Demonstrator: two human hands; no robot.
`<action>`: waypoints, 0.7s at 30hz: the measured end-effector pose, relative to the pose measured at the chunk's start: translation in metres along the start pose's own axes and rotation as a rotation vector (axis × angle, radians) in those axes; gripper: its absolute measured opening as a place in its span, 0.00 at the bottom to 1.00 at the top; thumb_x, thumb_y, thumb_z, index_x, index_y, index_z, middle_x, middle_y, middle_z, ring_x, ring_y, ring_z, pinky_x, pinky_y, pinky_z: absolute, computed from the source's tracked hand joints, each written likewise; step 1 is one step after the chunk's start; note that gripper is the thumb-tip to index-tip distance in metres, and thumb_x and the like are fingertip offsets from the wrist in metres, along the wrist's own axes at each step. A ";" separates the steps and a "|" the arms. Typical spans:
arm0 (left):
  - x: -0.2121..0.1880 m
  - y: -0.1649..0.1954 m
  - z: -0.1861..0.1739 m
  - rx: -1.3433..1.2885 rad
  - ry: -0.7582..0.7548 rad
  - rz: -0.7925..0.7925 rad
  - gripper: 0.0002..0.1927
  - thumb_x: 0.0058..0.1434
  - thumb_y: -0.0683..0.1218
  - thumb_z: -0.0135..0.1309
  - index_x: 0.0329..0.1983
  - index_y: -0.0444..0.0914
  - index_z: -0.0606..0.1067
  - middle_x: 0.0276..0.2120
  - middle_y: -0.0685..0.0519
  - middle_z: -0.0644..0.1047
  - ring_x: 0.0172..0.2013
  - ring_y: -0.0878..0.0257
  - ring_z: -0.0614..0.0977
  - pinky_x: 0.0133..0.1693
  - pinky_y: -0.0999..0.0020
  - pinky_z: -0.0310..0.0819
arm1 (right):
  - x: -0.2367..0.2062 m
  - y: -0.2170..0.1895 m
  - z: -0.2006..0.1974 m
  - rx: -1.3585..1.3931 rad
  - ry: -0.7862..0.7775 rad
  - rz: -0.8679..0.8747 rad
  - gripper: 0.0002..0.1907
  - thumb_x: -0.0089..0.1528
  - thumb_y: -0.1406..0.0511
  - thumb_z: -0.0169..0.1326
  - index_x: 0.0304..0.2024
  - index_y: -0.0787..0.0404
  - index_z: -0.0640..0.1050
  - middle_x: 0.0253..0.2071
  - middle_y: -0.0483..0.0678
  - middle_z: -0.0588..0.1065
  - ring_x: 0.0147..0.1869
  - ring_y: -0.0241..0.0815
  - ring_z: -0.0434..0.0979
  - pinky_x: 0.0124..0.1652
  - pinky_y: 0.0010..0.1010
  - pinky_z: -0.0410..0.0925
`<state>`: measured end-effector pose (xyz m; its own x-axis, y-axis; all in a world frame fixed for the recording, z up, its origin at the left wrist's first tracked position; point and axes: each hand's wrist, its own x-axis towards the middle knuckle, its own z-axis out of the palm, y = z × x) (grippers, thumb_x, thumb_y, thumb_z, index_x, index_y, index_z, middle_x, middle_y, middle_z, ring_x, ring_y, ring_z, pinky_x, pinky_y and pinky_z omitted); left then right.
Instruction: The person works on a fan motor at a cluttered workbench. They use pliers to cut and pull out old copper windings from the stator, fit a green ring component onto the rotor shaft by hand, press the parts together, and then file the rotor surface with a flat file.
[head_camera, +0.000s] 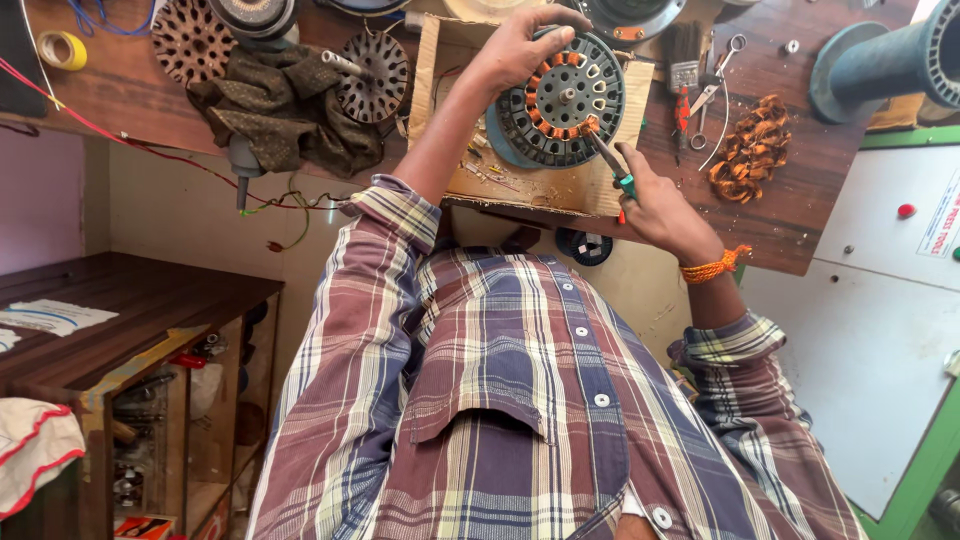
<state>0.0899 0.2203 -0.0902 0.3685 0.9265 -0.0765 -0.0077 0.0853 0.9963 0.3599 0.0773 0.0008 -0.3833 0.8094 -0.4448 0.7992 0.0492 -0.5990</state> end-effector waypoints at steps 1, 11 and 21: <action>-0.001 0.001 0.001 0.007 0.019 -0.070 0.13 0.69 0.48 0.54 0.54 0.44 0.81 0.33 0.59 0.80 0.28 0.74 0.79 0.29 0.77 0.76 | 0.001 -0.005 -0.004 -0.059 -0.017 0.037 0.39 0.59 0.72 0.47 0.74 0.62 0.55 0.47 0.75 0.74 0.52 0.76 0.73 0.48 0.59 0.63; 0.005 -0.013 0.006 -0.038 0.075 0.204 0.13 0.69 0.48 0.57 0.53 0.39 0.81 0.42 0.56 0.83 0.40 0.70 0.83 0.39 0.71 0.81 | 0.007 -0.015 -0.008 -0.146 -0.002 0.126 0.23 0.62 0.68 0.50 0.60 0.67 0.67 0.45 0.73 0.75 0.51 0.75 0.73 0.46 0.58 0.65; 0.004 -0.033 0.015 0.177 0.240 -0.129 0.24 0.65 0.59 0.61 0.49 0.34 0.80 0.36 0.50 0.86 0.33 0.68 0.89 0.35 0.71 0.84 | 0.027 0.026 0.072 0.067 0.472 -0.116 0.10 0.72 0.67 0.56 0.45 0.68 0.71 0.37 0.66 0.73 0.42 0.69 0.75 0.39 0.50 0.67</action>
<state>0.1057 0.2155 -0.1227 0.1264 0.9738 -0.1890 0.1945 0.1625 0.9673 0.3371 0.0581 -0.0750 -0.2045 0.9783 -0.0317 0.7260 0.1299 -0.6754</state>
